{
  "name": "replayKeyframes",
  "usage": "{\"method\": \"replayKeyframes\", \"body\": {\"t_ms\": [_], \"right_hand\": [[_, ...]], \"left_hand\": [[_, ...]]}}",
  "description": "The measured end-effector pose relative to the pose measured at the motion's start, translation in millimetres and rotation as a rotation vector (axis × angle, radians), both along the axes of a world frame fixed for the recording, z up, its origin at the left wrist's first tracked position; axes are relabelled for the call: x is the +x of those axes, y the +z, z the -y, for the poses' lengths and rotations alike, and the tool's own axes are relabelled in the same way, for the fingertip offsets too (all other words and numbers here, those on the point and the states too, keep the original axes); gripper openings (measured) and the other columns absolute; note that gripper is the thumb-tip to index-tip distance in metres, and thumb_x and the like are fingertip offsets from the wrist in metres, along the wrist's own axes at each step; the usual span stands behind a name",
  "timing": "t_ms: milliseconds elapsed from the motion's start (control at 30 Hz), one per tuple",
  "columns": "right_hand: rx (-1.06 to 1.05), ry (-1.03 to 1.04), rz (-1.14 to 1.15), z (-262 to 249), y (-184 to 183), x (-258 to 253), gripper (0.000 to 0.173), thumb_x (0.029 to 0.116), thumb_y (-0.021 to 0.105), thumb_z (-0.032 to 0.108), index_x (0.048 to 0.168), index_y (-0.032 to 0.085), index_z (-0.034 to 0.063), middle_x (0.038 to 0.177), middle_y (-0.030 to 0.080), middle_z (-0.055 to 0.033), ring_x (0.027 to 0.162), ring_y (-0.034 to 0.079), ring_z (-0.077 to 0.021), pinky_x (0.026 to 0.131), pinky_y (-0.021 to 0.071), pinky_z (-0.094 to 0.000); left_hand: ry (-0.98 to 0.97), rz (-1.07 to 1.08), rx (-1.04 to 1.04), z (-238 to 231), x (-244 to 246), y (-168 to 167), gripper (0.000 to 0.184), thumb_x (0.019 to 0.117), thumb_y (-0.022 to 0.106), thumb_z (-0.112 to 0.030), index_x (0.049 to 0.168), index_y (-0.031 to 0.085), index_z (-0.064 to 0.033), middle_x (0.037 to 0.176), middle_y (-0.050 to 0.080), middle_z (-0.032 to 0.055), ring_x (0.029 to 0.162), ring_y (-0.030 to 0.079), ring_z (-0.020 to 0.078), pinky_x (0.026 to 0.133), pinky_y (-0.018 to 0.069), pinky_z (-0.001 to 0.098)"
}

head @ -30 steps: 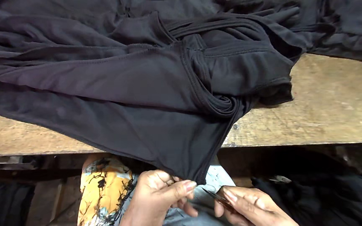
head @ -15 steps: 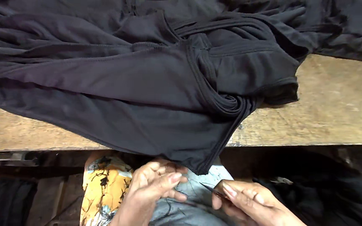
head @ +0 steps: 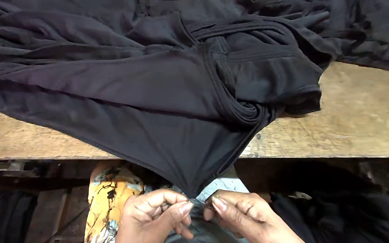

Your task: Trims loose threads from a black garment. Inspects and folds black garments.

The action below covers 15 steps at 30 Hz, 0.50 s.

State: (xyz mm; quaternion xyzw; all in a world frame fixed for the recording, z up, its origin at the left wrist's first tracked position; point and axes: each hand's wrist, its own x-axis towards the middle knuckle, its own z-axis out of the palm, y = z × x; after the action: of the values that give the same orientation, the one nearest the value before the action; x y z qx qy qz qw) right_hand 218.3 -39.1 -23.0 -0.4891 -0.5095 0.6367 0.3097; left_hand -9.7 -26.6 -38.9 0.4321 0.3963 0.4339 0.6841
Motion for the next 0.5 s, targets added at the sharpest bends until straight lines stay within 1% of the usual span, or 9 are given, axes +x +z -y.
{"method": "replayKeyframes", "body": {"t_ms": [133,200,333,433,500], "right_hand": [[0.053,0.006,0.028,-4.2,-1.8,-1.3,0.032,0.1091,0.049,0.021,0.089,0.07,0.0068,0.065,0.048,0.0093,0.053,0.038,0.0041,0.049,0.0297,-0.0144],[0.083,0.01,0.053,-5.9,-2.5,-1.3,0.032,0.1085,0.051,0.022,0.087,0.069,0.0073,0.065,0.049,0.0088,0.054,0.039,0.0042,0.049,0.0304,-0.0142],[0.155,0.013,0.162,-8.0,-4.6,-0.7,0.034,0.1075,0.053,0.027,0.083,0.069,0.0092,0.064,0.05,0.0082,0.055,0.041,0.0034,0.049,0.0308,-0.0158],[0.118,0.036,0.119,-9.3,-3.4,1.5,0.033,0.1076,0.053,0.026,0.086,0.07,0.0082,0.063,0.048,0.0091,0.053,0.039,0.0048,0.048,0.0299,-0.014],[0.06,0.06,0.068,-9.2,-1.5,2.8,0.033,0.1089,0.05,0.026,0.089,0.07,0.0076,0.063,0.047,0.0096,0.052,0.039,0.0044,0.048,0.0298,-0.0143]], "left_hand": [[-0.008,0.009,-0.007,1.3,1.5,-1.5,0.007,0.0959,0.068,-0.002,0.099,0.074,0.0015,0.079,0.075,0.0072,0.066,0.073,0.0158,0.063,0.0656,0.0338],[-0.003,0.008,-0.013,1.4,2.4,-2.0,0.007,0.0959,0.068,-0.002,0.098,0.074,0.0019,0.079,0.075,0.0078,0.065,0.073,0.0161,0.062,0.0653,0.0337],[-0.001,-0.002,-0.018,0.8,2.6,-4.0,0.007,0.0961,0.068,-0.002,0.097,0.074,0.0021,0.078,0.074,0.0074,0.064,0.073,0.0158,0.061,0.065,0.0333],[0.0,0.005,-0.021,0.5,2.9,-5.5,0.006,0.0957,0.069,-0.002,0.097,0.074,0.0013,0.078,0.074,0.0071,0.064,0.073,0.0154,0.061,0.0649,0.0328],[0.001,0.018,-0.029,0.8,3.1,-5.4,0.006,0.0957,0.069,-0.002,0.097,0.074,0.0012,0.078,0.074,0.0071,0.064,0.073,0.0154,0.062,0.065,0.0328]]}}
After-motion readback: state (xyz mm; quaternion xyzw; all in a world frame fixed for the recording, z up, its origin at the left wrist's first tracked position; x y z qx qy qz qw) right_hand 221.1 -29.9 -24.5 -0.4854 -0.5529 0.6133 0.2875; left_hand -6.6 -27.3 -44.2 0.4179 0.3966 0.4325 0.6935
